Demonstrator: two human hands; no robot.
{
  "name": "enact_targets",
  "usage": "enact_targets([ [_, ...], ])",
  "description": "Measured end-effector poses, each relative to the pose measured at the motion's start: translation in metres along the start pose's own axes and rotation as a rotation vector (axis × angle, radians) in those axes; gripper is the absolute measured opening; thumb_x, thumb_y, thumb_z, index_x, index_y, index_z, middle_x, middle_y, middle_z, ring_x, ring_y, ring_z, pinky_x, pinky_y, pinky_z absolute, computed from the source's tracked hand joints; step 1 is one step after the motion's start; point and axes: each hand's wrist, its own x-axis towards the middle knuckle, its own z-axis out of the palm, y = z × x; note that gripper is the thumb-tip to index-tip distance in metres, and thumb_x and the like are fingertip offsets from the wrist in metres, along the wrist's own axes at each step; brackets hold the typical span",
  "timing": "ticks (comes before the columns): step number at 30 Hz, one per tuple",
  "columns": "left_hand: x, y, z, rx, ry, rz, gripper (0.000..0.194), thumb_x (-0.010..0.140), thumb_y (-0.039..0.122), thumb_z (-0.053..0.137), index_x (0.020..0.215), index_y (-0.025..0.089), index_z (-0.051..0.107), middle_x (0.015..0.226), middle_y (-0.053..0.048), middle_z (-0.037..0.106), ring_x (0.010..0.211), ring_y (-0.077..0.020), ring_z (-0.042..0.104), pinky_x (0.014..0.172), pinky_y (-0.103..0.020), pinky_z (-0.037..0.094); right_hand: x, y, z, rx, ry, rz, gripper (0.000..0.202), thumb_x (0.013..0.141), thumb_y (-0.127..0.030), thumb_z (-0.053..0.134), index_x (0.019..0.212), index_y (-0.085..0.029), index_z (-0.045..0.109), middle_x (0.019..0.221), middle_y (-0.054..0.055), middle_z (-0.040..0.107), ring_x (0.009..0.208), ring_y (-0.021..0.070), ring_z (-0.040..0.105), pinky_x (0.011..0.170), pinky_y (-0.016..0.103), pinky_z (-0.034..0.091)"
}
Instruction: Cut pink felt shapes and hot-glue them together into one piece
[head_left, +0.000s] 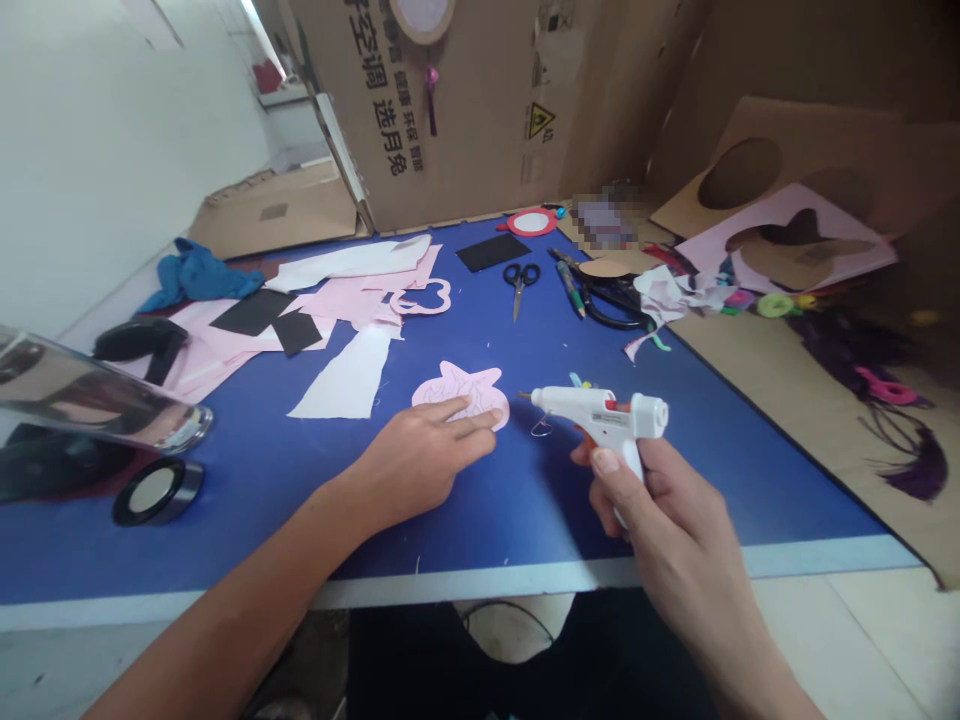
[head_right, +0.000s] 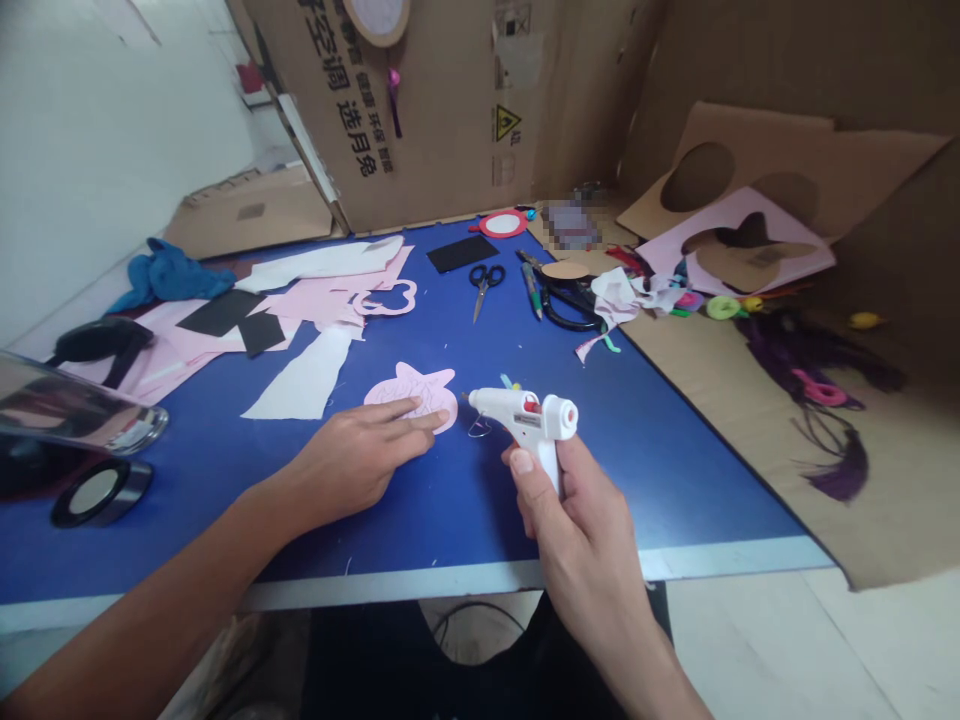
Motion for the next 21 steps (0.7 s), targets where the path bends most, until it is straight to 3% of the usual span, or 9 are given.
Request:
enact_targets([
  [5, 0.001, 0.002, 0.003, -0.017, 0.033, -0.013, 0.049, 0.091, -0.003, 0.047, 0.123, 0.022, 0.075, 0.155, 0.002, 0.069, 0.140, -0.0271, 0.069, 0.115, -0.042, 0.061, 0.001, 0.000, 0.000, -0.003, 0.007, -0.013, 0.043, 0.106, -0.063, 0.060, 0.103, -0.023, 0.074, 0.061, -0.003, 0.058, 0.055, 0.0156, 0.053, 0.051, 0.029, 0.041],
  [8, 0.000, -0.003, 0.001, -0.134, 0.146, -0.065, 0.050, 0.094, 0.000, 0.045, 0.129, 0.023, 0.074, 0.146, 0.000, 0.076, 0.134, -0.0247, 0.073, 0.112, -0.043, 0.063, 0.001, 0.000, 0.000, 0.002, 0.012, 0.003, 0.043, 0.106, -0.063, 0.060, 0.104, -0.023, 0.074, 0.061, -0.003, 0.058, 0.055, 0.0159, 0.053, 0.051, 0.030, 0.041],
  [11, -0.002, -0.014, -0.008, -0.303, 0.362, -0.257, 0.049, 0.094, 0.001, 0.044, 0.128, 0.022, 0.073, 0.138, -0.003, 0.080, 0.130, -0.0209, 0.075, 0.112, -0.041, 0.063, 0.000, 0.002, 0.000, -0.011, 0.013, 0.005, 0.041, 0.106, -0.063, 0.061, 0.105, -0.024, 0.074, 0.062, -0.003, 0.058, 0.057, 0.0166, 0.054, 0.052, 0.030, 0.042],
  [13, -0.004, -0.022, -0.015, -0.364, 0.445, -0.426, 0.047, 0.093, 0.001, 0.043, 0.123, 0.021, 0.074, 0.133, -0.004, 0.082, 0.124, -0.0204, 0.078, 0.107, -0.039, 0.065, -0.001, 0.004, -0.001, -0.030, 0.014, 0.002, 0.040, 0.106, -0.062, 0.061, 0.105, -0.025, 0.074, 0.061, -0.003, 0.057, 0.057, 0.0171, 0.054, 0.053, 0.031, 0.043],
  [16, -0.007, -0.031, -0.019, -0.393, 0.397, -0.530, 0.043, 0.094, 0.002, 0.045, 0.117, 0.020, 0.076, 0.123, -0.004, 0.085, 0.113, -0.0202, 0.081, 0.100, -0.037, 0.067, -0.002, 0.007, -0.001, -0.052, 0.032, 0.003, 0.040, 0.105, -0.064, 0.061, 0.104, -0.026, 0.074, 0.061, -0.002, 0.057, 0.057, 0.0181, 0.053, 0.052, 0.032, 0.041],
  [21, -0.011, -0.039, -0.009, -0.381, 0.259, -0.374, 0.047, 0.093, 0.004, 0.047, 0.124, 0.022, 0.078, 0.131, -0.004, 0.082, 0.119, -0.0204, 0.078, 0.107, -0.040, 0.064, -0.002, 0.004, 0.000, -0.053, 0.047, -0.014, 0.042, 0.103, -0.066, 0.062, 0.104, -0.026, 0.074, 0.058, -0.002, 0.056, 0.054, 0.0189, 0.052, 0.050, 0.033, 0.037],
])
